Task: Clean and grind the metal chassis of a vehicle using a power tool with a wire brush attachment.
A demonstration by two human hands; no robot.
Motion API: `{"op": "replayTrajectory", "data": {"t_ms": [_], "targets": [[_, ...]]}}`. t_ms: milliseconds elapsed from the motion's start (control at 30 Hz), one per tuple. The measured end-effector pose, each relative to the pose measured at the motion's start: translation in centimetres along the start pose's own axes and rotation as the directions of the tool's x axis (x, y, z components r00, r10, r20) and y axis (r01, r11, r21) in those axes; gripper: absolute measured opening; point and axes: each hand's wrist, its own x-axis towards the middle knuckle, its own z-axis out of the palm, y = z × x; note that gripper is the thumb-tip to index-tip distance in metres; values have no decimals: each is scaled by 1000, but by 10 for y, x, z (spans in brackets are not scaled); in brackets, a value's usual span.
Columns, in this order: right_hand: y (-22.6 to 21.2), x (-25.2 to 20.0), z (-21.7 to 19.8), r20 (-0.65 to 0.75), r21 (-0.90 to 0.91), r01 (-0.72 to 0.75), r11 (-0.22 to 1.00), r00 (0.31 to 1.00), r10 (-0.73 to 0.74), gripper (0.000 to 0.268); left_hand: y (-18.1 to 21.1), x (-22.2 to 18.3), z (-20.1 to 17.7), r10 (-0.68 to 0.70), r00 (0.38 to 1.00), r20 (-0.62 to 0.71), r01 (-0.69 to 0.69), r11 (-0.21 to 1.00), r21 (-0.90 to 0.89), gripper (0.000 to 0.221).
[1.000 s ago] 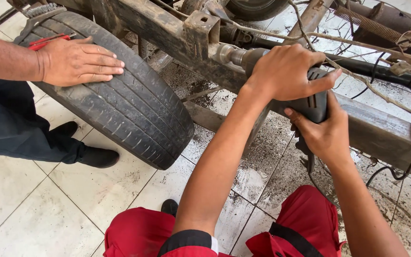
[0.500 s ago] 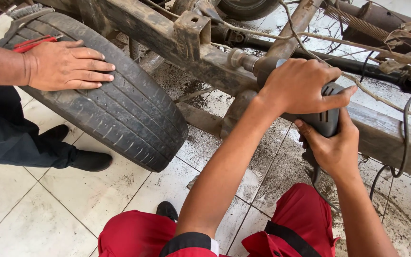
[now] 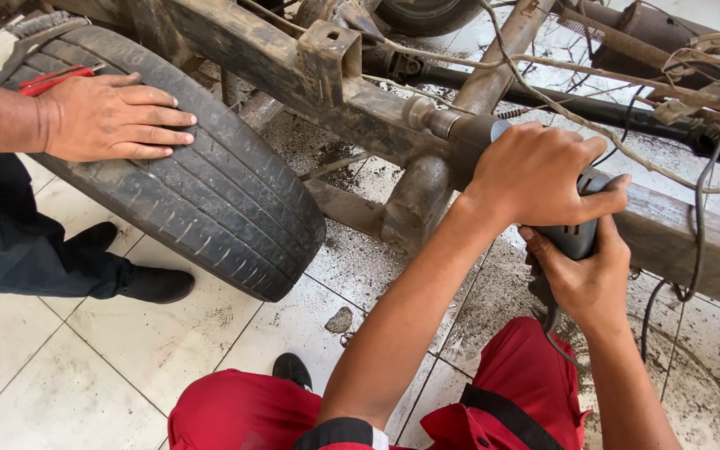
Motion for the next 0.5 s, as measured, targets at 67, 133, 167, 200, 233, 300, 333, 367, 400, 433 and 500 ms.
{"op": "replayTrajectory", "data": {"t_ms": [67,133,167,200,233,300,333,367,400,433,500], "targets": [[0,-3,-1,-9,-5,-17,1000,1000,17,50,4,0,0,-4,1000,12,4,1000,6,61],[0,-5,-2,-15,-7,-32,999,999,32,50,8,1,-1,-10,1000,24,9,1000,16,58],[0,-6,-3,-22,-30,-14,999,1000,13,50,9,1,-1,-11,1000,26,10,1000,12,58],[1,-7,-4,-30,-54,4,999,1000,-6,49,11,2,-1,-11,1000,27,11,1000,8,58],[1,-8,-4,-31,-55,4,998,1000,-5,49,10,1,1,-10,1000,27,10,1000,7,58],[0,-9,-4,-15,-6,-59,998,998,59,48,9,0,5,-18,996,91,19,1000,-6,60],[0,-9,-3,-15,-4,-57,998,998,57,48,9,0,3,-17,996,90,18,1000,-3,60],[0,-9,-1,-22,-4,-49,999,999,49,48,9,0,1,-19,997,77,20,1000,-16,58],[1,-10,0,-28,-5,-42,999,999,42,48,10,-1,-1,-22,998,64,23,999,-28,56],[0,-8,1,-26,-3,-40,999,999,40,48,9,0,-4,-23,998,64,24,999,-26,56],[0,-8,2,-34,-47,6,999,999,-7,47,8,1,-9,8,999,50,-8,1000,-5,57]]}}
